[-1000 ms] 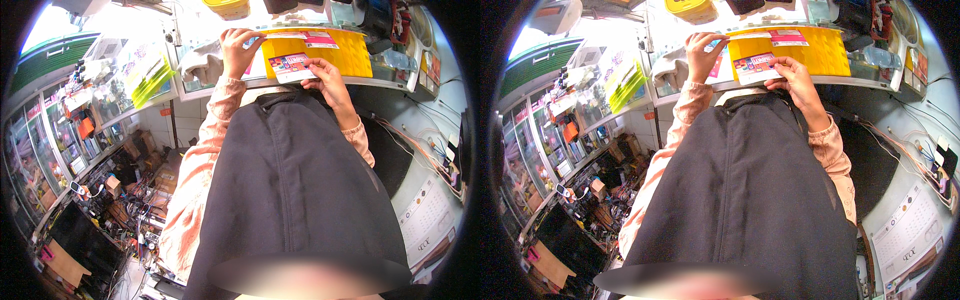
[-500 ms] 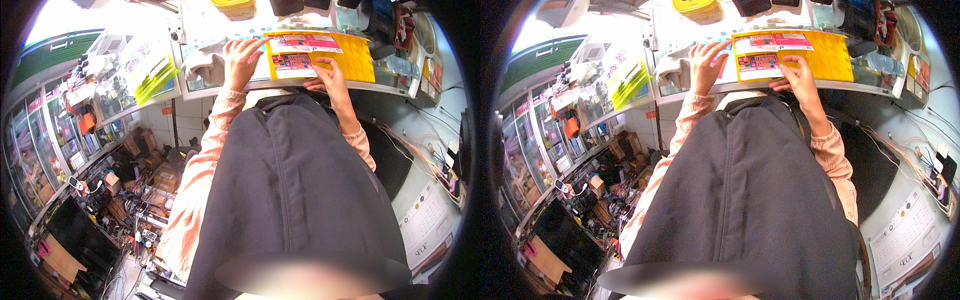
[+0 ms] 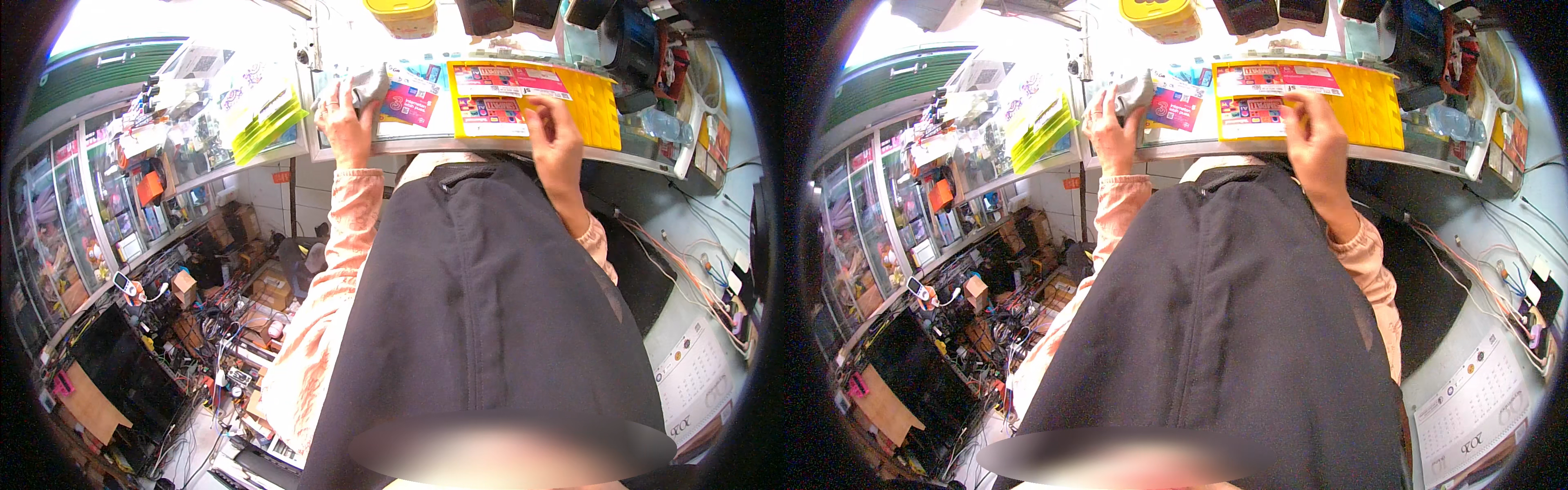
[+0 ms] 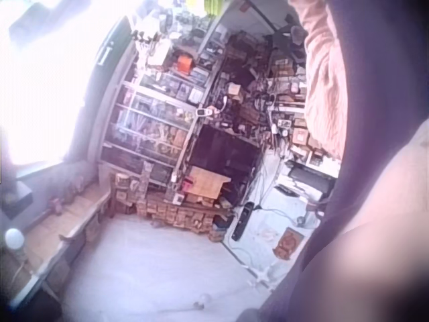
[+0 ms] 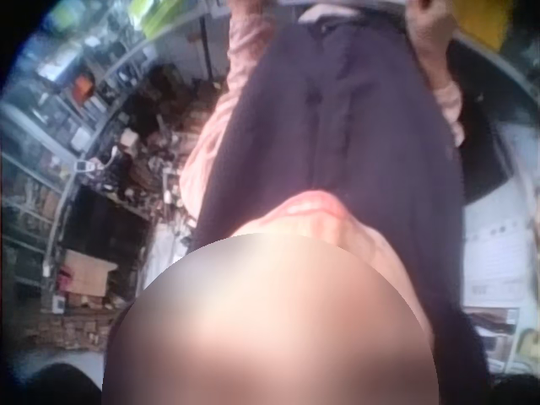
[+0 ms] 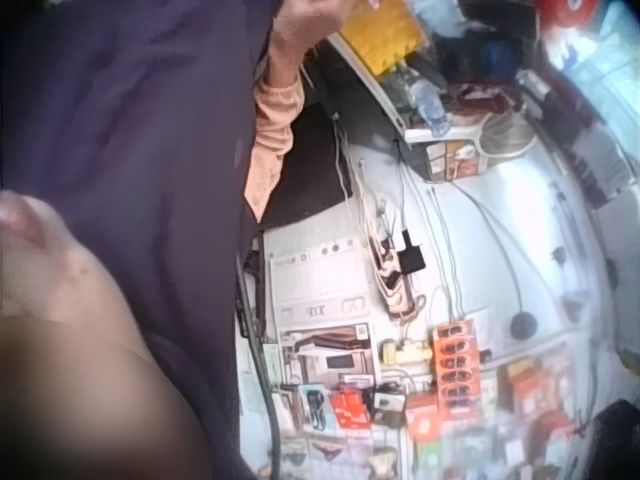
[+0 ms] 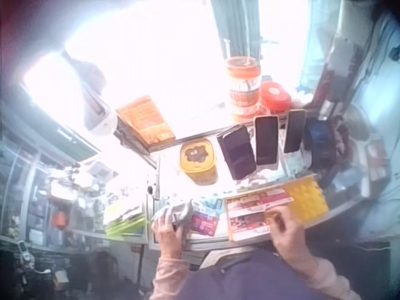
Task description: The person organizes small retail items on a glass counter. They place several colorful packets into a yellow plastic tray, then wipe the counter surface with a cloth. The person continues arranging packets and other small items on the counter and in the tray.
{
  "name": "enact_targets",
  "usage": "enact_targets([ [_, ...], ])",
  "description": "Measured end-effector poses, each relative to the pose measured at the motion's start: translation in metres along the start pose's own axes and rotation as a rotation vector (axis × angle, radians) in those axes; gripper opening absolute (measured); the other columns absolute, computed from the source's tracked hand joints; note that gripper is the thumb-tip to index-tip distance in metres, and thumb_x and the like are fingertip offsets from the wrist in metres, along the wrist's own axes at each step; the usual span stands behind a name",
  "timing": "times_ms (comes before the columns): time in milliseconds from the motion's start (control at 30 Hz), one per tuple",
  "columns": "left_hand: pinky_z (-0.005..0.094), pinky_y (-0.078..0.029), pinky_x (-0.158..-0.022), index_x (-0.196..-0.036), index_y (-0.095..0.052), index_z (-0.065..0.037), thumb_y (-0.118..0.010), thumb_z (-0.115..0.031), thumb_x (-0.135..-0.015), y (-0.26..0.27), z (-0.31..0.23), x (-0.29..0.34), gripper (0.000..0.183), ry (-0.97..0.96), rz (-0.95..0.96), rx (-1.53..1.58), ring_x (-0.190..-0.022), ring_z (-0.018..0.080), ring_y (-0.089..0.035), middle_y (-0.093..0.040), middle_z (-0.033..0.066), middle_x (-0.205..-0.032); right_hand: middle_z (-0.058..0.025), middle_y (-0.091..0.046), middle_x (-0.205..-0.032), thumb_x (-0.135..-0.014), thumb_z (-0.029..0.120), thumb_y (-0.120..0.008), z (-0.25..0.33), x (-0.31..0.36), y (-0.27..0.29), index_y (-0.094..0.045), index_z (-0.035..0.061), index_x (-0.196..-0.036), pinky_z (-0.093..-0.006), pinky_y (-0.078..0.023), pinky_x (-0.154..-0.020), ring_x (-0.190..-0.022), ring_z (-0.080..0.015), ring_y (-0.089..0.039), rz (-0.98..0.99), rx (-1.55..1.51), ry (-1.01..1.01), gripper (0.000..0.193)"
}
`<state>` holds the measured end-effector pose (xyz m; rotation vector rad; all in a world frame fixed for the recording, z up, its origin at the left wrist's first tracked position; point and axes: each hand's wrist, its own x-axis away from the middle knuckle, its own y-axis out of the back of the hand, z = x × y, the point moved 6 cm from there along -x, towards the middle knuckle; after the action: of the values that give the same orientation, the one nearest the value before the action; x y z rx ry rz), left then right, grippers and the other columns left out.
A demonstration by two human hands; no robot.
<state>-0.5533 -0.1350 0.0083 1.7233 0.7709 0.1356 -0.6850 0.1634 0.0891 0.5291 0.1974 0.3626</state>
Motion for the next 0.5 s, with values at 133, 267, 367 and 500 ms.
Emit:
enact_targets([
  [133, 0.0424, -0.043, -0.088, -0.114, -0.061, -0.009, -0.068, -0.013, -0.085, 0.005, 0.027, -0.001, 0.03, 0.196, -0.08, 0.33, -0.103, 0.0344, -0.057, -0.062, 0.0134, -0.11, -0.0173, -0.063, -0.094, -0.083, 0.01, -0.061, 0.061, -0.005, -0.065, -0.063, -0.002, -0.101, -0.0403, -0.048, -0.085, -0.092, -0.0329, -0.06, 0.246, 0.244, 0.636, 0.021],
  [267, 0.0354, -0.046, -0.077, -0.108, -0.059, -0.001, -0.062, -0.009, -0.09, 0.023, 0.037, 0.01, 0.02, 0.374, -0.329, 0.62, -0.085, 0.025, -0.058, -0.062, 0.0128, -0.095, -0.0149, -0.062, -0.098, -0.087, 0.014, -0.057, 0.062, -0.004, -0.17, -0.063, 0.005, -0.102, -0.0331, -0.049, -0.084, -0.101, -0.0272, -0.059, 0.588, 0.831, 0.678, 0.019],
  [367, 0.0307, -0.043, -0.085, -0.115, -0.053, 0.002, -0.059, -0.015, -0.095, 0.036, 0.044, 0.018, 0.027, 0.443, -0.436, 0.796, -0.094, 0.0172, -0.053, -0.059, 0.0098, -0.105, -0.0148, -0.063, -0.111, -0.088, 0.017, -0.057, 0.048, -0.017, -0.201, -0.056, 0.0032, -0.124, -0.0506, -0.04, -0.095, -0.11, -0.0305, -0.055, 0.519, 1.155, 0.523, 0.039],
  [500, 0.0302, -0.041, -0.092, -0.121, -0.048, 0.001, -0.054, -0.017, -0.098, 0.04, 0.056, 0.028, 0.029, 0.55, -0.549, 1.338, -0.101, 0.0165, -0.052, -0.056, 0.0078, -0.113, -0.0144, -0.062, -0.118, -0.09, 0.019, -0.056, 0.029, -0.039, -0.22, -0.046, 0.005, -0.137, -0.0606, -0.026, -0.106, -0.116, -0.0292, -0.052, 0.553, 1.24, 0.419, 0.05],
])
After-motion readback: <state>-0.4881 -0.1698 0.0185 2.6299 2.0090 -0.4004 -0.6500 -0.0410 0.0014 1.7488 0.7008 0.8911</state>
